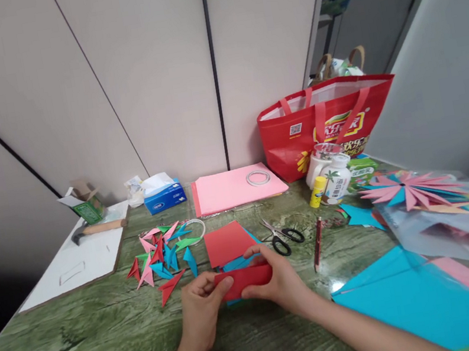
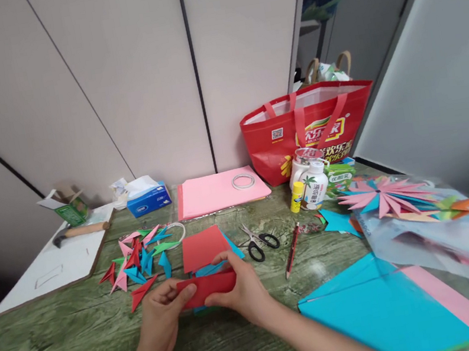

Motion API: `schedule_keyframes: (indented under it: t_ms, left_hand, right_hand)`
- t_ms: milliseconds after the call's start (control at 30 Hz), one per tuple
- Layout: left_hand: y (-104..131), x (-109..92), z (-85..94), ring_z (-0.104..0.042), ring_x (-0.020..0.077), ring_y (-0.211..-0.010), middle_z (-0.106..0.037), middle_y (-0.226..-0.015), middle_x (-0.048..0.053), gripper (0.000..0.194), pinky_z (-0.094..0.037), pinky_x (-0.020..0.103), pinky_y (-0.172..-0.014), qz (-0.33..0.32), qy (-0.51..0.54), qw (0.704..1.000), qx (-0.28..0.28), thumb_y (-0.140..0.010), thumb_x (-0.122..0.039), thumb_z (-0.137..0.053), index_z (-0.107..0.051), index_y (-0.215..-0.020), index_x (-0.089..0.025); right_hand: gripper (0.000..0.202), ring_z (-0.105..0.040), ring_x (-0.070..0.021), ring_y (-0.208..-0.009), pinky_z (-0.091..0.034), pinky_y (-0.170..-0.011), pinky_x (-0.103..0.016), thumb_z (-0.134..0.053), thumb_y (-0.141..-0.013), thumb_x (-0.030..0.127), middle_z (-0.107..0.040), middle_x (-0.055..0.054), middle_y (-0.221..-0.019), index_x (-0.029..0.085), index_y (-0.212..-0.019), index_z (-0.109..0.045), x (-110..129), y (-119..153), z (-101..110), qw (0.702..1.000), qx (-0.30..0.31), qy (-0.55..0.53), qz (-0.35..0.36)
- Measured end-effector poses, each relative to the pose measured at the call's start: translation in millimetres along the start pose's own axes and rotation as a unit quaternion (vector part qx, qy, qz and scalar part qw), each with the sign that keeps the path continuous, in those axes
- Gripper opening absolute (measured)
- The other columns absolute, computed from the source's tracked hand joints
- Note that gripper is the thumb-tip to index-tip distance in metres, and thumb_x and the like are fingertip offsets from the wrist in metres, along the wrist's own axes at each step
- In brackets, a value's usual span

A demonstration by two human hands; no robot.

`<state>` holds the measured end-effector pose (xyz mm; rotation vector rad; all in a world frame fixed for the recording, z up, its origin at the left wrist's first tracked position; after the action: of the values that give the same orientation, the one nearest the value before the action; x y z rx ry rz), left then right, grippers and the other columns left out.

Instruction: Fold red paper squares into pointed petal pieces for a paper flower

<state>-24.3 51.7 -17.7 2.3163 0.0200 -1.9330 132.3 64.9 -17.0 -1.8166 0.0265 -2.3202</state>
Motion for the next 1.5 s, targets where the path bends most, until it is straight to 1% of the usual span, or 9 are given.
schedule_keyframes:
  t_ms: [133,300,500,767,867,967,1100,1333,1500]
  left_hand:
    - [-2,-5,5.8,-0.053,0.0093,-0.049,-0.062,-0.052,-0.002,0.016,-0.042,0.018,-0.050,-0.024,-0.020,0.999,-0.019,-0.055,-0.024,-0.074,-0.062,-0.057,-0.013]
    - [-2,-2,2.1,-0.054,0.0102,-0.053,-0.059,-0.057,-0.004,0.020,-0.043,0.019,-0.050,-0.017,-0.013,1.000,0.015,-0.064,-0.029,-0.069,-0.055,-0.064,-0.015]
    - [-1,6,-2.9,-0.059,0.0132,-0.055,-0.063,-0.061,-0.003,0.023,-0.047,0.025,-0.055,0.022,0.022,0.998,0.052,-0.066,-0.031,-0.067,-0.051,-0.071,-0.017]
    - [-5,6,1.0,-0.055,0.0113,-0.052,-0.061,-0.059,-0.003,0.023,-0.043,0.021,-0.052,-0.007,-0.002,0.999,0.042,-0.066,-0.032,-0.067,-0.049,-0.069,-0.017]
    - [-4,0,2.4,-0.050,0.0094,-0.047,-0.057,-0.053,-0.005,0.025,-0.039,0.019,-0.047,-0.033,-0.029,0.999,0.028,-0.065,-0.034,-0.066,-0.048,-0.065,-0.017]
    - [-3,-6,3.2,-0.046,0.0085,-0.044,-0.054,-0.049,-0.006,0.029,-0.036,0.018,-0.044,-0.044,-0.058,0.997,0.015,-0.062,-0.036,-0.068,-0.047,-0.062,-0.017]
    - [-3,-9,4.5,-0.049,0.0099,-0.047,-0.057,-0.051,-0.005,0.027,-0.038,0.019,-0.047,-0.055,-0.073,0.996,0.009,-0.063,-0.036,-0.067,-0.049,-0.063,-0.017]
    - [-7,-4,5.4,-0.055,0.0123,-0.051,-0.062,-0.058,-0.003,0.026,-0.043,0.021,-0.050,-0.033,-0.028,0.999,0.012,-0.062,-0.036,-0.068,-0.049,-0.065,-0.018]
    - [-4,-9,3.8,-0.049,0.0095,-0.047,-0.057,-0.051,-0.005,0.027,-0.038,0.018,-0.046,-0.049,-0.062,0.997,0.007,-0.062,-0.036,-0.068,-0.049,-0.063,-0.017]
  right_hand:
    - [0.041,-0.051,-0.0144,-0.061,-0.040,-0.054,-0.023,-0.072,-0.051,0.024,-0.055,0.002,-0.069,0.019,-0.086,-0.050,-5,-1,-7,0.994,0.051,-0.085,-0.047]
    - [0.029,-0.045,-0.0109,-0.054,-0.037,-0.049,-0.021,-0.070,-0.052,0.022,-0.050,0.005,-0.060,0.018,-0.075,-0.053,-2,-1,-6,0.996,0.036,-0.070,-0.047]
    - [0.036,-0.049,-0.0112,-0.055,-0.040,-0.051,-0.022,-0.075,-0.049,0.026,-0.055,0.004,-0.063,0.017,-0.076,-0.053,-3,-1,-11,0.982,0.055,-0.173,-0.059]
    - [0.046,-0.048,-0.0089,-0.044,-0.042,-0.043,-0.021,-0.081,-0.040,0.030,-0.058,0.005,-0.057,0.017,-0.074,-0.053,-8,-1,-13,0.960,0.054,-0.256,-0.098]
    - [0.048,-0.053,-0.0110,-0.049,-0.044,-0.045,-0.022,-0.082,-0.039,0.029,-0.062,0.003,-0.062,0.017,-0.076,-0.054,-8,-2,-11,0.961,0.038,-0.257,-0.094]
    - [0.048,-0.057,-0.0141,-0.057,-0.047,-0.051,-0.024,-0.080,-0.041,0.033,-0.065,0.001,-0.069,0.018,-0.080,-0.057,-7,-3,-11,0.965,0.052,-0.240,-0.088]
    - [0.041,-0.055,-0.0121,-0.051,-0.046,-0.050,-0.024,-0.078,-0.046,0.038,-0.062,0.003,-0.061,0.017,-0.076,-0.058,-7,-3,-15,0.963,0.086,-0.236,-0.097]
    - [0.041,-0.051,-0.0107,-0.044,-0.045,-0.047,-0.026,-0.080,-0.039,0.036,-0.061,0.002,-0.057,0.015,-0.065,-0.057,-10,-2,-15,0.953,0.079,-0.258,-0.137]
    - [0.034,-0.051,-0.0108,-0.047,-0.045,-0.048,-0.025,-0.075,-0.049,0.031,-0.059,0.003,-0.059,0.017,-0.074,-0.056,-6,-2,-15,0.963,0.077,-0.237,-0.104]
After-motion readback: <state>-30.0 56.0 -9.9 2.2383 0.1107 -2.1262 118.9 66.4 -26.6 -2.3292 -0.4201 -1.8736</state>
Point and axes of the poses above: each hand's wrist, its own y-axis away from the middle knuckle, its own z-axis out of the back of the hand, x = y × z, the point moved 7 cm from there along -y, towards the middle knuckle
